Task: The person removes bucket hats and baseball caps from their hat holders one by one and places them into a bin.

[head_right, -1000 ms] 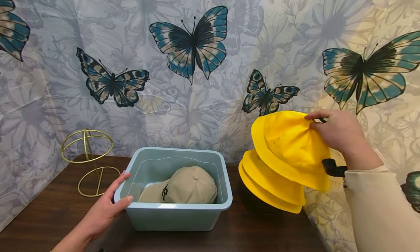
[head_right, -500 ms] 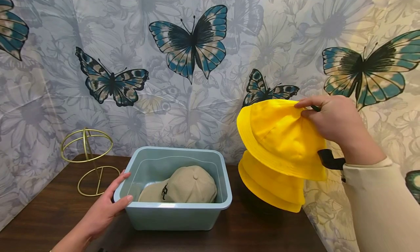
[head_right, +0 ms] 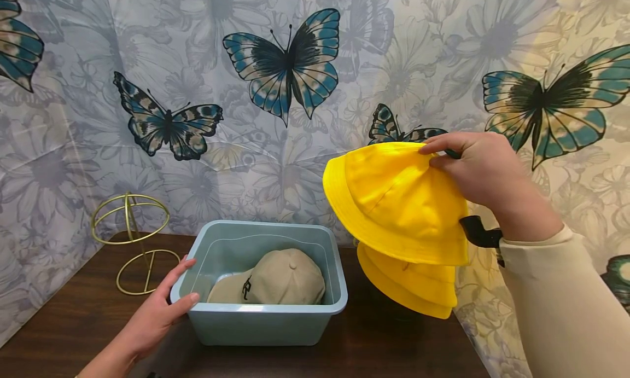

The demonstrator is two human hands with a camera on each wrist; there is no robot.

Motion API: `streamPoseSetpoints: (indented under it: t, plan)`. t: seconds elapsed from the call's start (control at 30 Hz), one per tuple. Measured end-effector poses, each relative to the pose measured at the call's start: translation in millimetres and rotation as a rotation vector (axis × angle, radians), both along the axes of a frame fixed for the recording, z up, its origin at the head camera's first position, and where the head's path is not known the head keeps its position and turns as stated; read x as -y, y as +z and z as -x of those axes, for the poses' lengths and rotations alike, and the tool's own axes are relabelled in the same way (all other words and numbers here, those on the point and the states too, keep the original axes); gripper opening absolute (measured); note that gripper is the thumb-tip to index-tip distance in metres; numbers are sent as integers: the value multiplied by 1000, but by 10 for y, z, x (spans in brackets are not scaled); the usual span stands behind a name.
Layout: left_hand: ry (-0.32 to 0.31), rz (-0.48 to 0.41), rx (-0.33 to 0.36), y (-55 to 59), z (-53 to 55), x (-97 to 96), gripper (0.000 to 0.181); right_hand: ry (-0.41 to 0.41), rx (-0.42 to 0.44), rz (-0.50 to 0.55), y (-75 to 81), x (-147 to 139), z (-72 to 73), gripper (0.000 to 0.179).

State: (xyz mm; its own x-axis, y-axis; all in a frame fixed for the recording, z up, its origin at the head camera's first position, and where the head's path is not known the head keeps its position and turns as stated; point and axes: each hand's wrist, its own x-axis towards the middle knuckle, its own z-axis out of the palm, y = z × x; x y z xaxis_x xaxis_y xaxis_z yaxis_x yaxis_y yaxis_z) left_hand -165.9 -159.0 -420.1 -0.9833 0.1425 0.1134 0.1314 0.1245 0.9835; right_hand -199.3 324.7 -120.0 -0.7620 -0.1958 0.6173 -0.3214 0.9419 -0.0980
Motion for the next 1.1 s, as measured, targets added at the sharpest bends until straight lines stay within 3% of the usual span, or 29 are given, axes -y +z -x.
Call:
streamPoseSetpoints:
  t: [0.33, 0.87, 1.1]
  plan:
    - [-7, 0, 19, 2, 2, 8, 73, 93, 13, 35, 47, 218, 10, 22]
    - [-16, -26, 14, -2, 11, 11, 72, 148, 1, 100, 468, 728, -25, 23]
    - [-19, -10, 15, 2, 5, 25, 73, 252, 15, 124, 454, 971, -22, 23]
